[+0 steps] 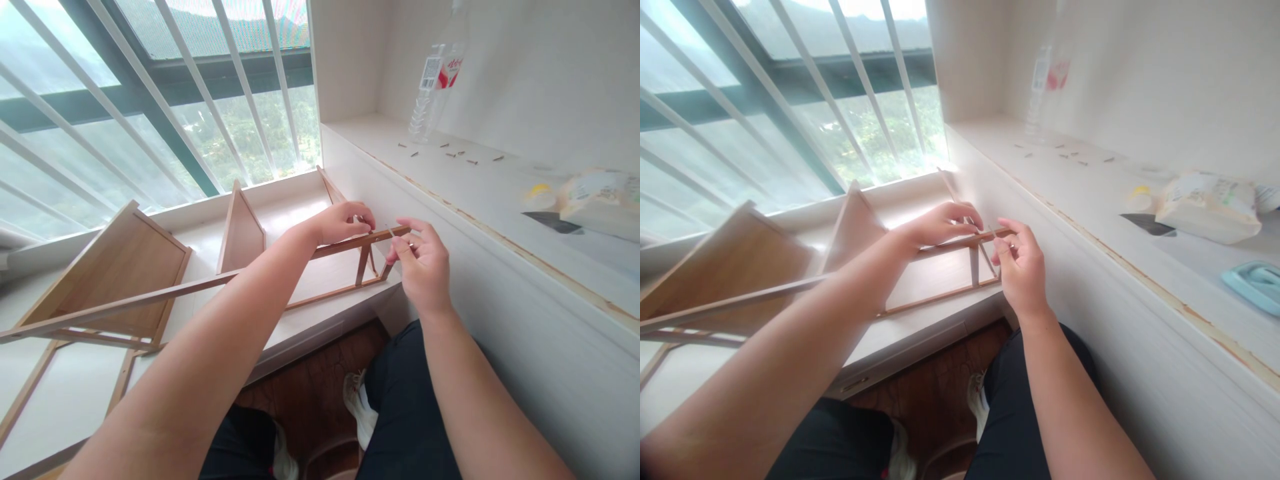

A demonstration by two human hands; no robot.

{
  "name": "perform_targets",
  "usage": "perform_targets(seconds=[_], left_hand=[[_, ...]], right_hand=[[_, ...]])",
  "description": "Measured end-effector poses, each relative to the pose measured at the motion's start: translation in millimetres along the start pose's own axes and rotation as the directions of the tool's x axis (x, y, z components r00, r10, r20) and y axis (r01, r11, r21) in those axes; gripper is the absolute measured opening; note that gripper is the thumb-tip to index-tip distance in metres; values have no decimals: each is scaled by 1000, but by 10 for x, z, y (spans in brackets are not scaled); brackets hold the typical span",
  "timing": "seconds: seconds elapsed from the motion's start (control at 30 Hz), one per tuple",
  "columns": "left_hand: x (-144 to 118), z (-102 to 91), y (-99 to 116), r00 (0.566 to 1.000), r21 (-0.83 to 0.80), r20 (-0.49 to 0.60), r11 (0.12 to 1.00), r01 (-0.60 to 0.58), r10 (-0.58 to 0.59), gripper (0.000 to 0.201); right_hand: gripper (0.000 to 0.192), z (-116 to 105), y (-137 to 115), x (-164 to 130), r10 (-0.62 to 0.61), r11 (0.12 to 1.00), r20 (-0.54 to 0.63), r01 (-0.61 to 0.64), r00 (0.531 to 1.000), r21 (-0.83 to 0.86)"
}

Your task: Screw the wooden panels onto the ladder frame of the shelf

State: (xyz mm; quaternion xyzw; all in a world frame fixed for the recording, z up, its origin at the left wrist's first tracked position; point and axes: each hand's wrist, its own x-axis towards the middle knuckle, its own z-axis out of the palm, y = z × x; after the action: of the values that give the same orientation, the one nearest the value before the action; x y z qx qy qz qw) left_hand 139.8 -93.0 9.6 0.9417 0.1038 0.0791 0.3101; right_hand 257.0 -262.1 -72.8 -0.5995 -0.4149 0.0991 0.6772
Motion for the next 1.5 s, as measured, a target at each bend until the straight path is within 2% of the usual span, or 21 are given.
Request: perform_targets(seconds=[0.1, 0.23, 0.37, 0.47, 0.63, 0.83, 1.1, 1.3, 1.5], left_hand=[[4, 0, -6, 1000, 9, -1, 1000, 12, -12, 27], [13, 2, -33, 1000, 12, 11, 1000, 4, -4, 27], [8, -3, -30, 1000, 5, 10, 1000, 4, -4, 26], [0, -6, -9, 1000, 5, 4, 1000, -6, 6, 25], [-1, 5, -3, 1000, -21, -3, 1000, 5, -5, 24], [4, 13, -16, 1000, -41, 13, 999, 12, -11, 24], [-4, 6, 12, 1000, -28, 12, 999, 19, -19, 23], [1, 14, 3, 999, -47, 19, 998, 51, -51, 24], [3, 10, 2, 1000, -33, 19, 999, 8, -7, 24]], right_hand=[[23, 9, 21, 13, 45, 993, 8, -46, 999, 106], [23, 17, 6, 24, 141, 940, 94, -163, 986, 301], [23, -17, -19, 30, 130, 903, 180, -191, 975, 385], [23, -80, -28, 28, 72, 936, 249, -152, 966, 316], [17, -244, -53, 18, -34, 995, 371, -5, 928, 103], [15, -347, -39, 40, -105, 994, 397, 106, 912, 20], [13, -325, 23, 57, -94, 995, 422, 94, 902, 21], [12, -315, 35, 63, -60, 997, 420, 36, 905, 65], [14, -322, 112, 79, -24, 992, 414, -30, 910, 124]])
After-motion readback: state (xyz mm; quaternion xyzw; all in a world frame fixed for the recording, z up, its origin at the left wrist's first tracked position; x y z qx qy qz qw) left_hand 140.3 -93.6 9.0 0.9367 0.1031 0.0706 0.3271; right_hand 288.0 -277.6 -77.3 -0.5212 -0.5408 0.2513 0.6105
